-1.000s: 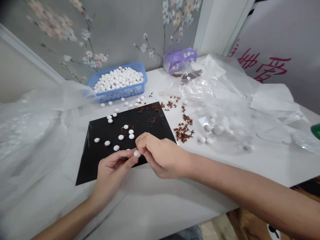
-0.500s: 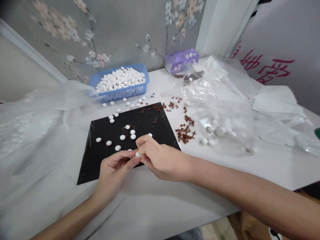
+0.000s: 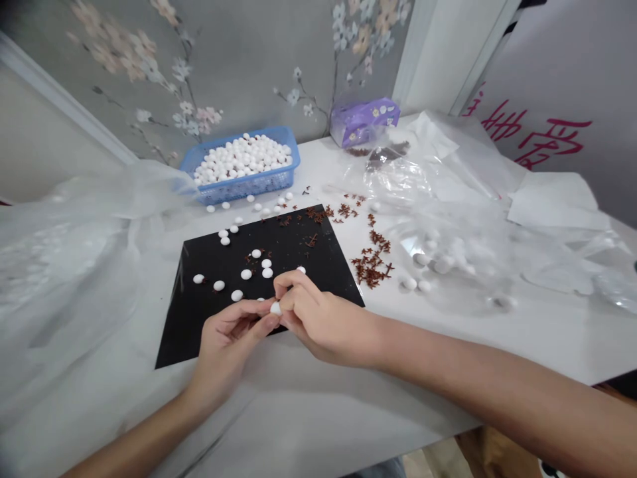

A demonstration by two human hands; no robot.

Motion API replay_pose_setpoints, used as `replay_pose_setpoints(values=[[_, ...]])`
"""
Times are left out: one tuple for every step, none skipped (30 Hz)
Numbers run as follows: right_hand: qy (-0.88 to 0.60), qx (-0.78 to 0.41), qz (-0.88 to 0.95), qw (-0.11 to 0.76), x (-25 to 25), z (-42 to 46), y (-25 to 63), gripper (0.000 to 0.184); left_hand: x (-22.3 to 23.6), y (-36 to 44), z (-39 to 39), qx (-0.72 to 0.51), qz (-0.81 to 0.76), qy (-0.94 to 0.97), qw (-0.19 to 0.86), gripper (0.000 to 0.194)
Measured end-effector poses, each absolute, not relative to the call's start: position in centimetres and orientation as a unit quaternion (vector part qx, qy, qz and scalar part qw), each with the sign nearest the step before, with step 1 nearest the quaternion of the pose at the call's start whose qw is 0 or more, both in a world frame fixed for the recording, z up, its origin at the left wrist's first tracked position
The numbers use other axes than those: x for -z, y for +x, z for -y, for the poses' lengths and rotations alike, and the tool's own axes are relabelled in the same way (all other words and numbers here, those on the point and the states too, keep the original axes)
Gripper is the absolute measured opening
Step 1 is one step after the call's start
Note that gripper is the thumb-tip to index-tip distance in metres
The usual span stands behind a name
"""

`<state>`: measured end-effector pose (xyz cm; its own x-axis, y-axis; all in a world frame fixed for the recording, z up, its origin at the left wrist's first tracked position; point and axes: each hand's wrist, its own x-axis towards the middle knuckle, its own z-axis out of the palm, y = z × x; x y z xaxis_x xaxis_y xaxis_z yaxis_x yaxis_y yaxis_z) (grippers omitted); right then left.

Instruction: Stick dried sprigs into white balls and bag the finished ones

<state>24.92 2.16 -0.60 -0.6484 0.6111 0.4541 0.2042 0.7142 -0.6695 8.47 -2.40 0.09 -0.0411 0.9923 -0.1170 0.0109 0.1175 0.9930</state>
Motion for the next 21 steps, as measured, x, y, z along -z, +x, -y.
replay_pose_setpoints(values=[[-0.24,-0.294,0.86,0.342,0.6,-2.1,24.9,0.023,-0.1,8.5,2.4,-0.478,-0.54,0.462,0.516,0.007],[-0.243,-0.295,0.86,0.339,0.6,-2.1,24.9,0.023,-0.1,8.4,2.4,-0.479,-0.538,0.461,0.517,0.007],[-0.245,-0.295,0.86,0.337,0.6,-2.1,24.9,0.023,-0.1,8.4,2.4,-0.479,-0.537,0.461,0.519,0.007],[-0.248,-0.294,0.86,0.334,0.6,-2.0,24.8,0.023,-0.1,8.4,2.5,-0.48,-0.535,0.459,0.521,0.007],[-0.251,-0.294,0.86,0.333,0.7,-2.0,24.8,0.023,-0.1,8.4,2.5,-0.481,-0.534,0.457,0.524,0.007],[-0.252,-0.293,0.86,0.332,0.7,-2.0,24.8,0.023,-0.1,8.4,2.6,-0.482,-0.532,0.456,0.525,0.007],[-0.253,-0.294,0.86,0.332,0.7,-2.0,24.7,0.024,-0.1,8.4,2.6,-0.483,-0.531,0.455,0.527,0.006],[-0.252,-0.294,0.86,0.332,0.7,-2.0,24.7,0.024,-0.1,8.4,2.6,-0.484,-0.53,0.455,0.528,0.006],[-0.251,-0.295,0.859,0.333,0.7,-2.0,24.6,0.024,-0.1,8.4,2.7,-0.484,-0.53,0.454,0.528,0.006],[-0.25,-0.296,0.858,0.336,0.8,-2.0,24.6,0.024,-0.1,8.4,2.7,-0.484,-0.529,0.454,0.529,0.006],[-0.249,-0.296,0.858,0.337,0.9,-2.0,24.6,0.024,-0.1,8.4,2.7,-0.484,-0.529,0.454,0.528,0.006],[-0.248,-0.296,0.859,0.335,1.0,-1.9,24.6,0.024,-0.1,8.4,2.7,-0.485,-0.529,0.454,0.528,0.007],[-0.247,-0.295,0.861,0.333,1.2,-1.9,24.5,0.023,-0.1,8.4,2.6,-0.485,-0.531,0.453,0.527,0.006],[-0.247,-0.292,0.862,0.332,1.4,-1.9,24.5,0.023,0.0,8.4,2.6,-0.486,-0.533,0.451,0.526,0.006],[-0.247,-0.288,0.863,0.333,1.7,-1.8,24.4,0.022,0.0,8.5,2.6,-0.487,-0.536,0.448,0.525,0.006],[-0.248,-0.283,0.864,0.336,1.9,-1.7,24.4,0.022,0.1,8.5,2.5,-0.487,-0.54,0.444,0.524,0.006],[-0.248,-0.276,0.864,0.34,2.1,-1.7,24.3,0.021,0.2,8.6,2.5,-0.486,-0.544,0.441,0.523,0.006],[-0.247,-0.27,0.864,0.347,2.2,-1.6,24.2,0.021,0.2,8.6,2.5,-0.486,-0.547,0.438,0.522,0.006],[-0.249,-0.264,0.864,0.35,2.3,-1.6,24.1,0.02,0.2,8.6,2.4,-0.485,-0.55,0.436,0.521,0.006],[-0.249,-0.261,0.864,0.351,2.3,-1.6,24.0,0.019,0.2,8.6,2.4,-0.484,-0.552,0.436,0.52,0.007],[-0.254,-0.259,0.865,0.348,2.2,-1.6,24.0,0.018,0.2,8.6,2.4,-0.482,-0.555,0.437,0.518,0.008]])
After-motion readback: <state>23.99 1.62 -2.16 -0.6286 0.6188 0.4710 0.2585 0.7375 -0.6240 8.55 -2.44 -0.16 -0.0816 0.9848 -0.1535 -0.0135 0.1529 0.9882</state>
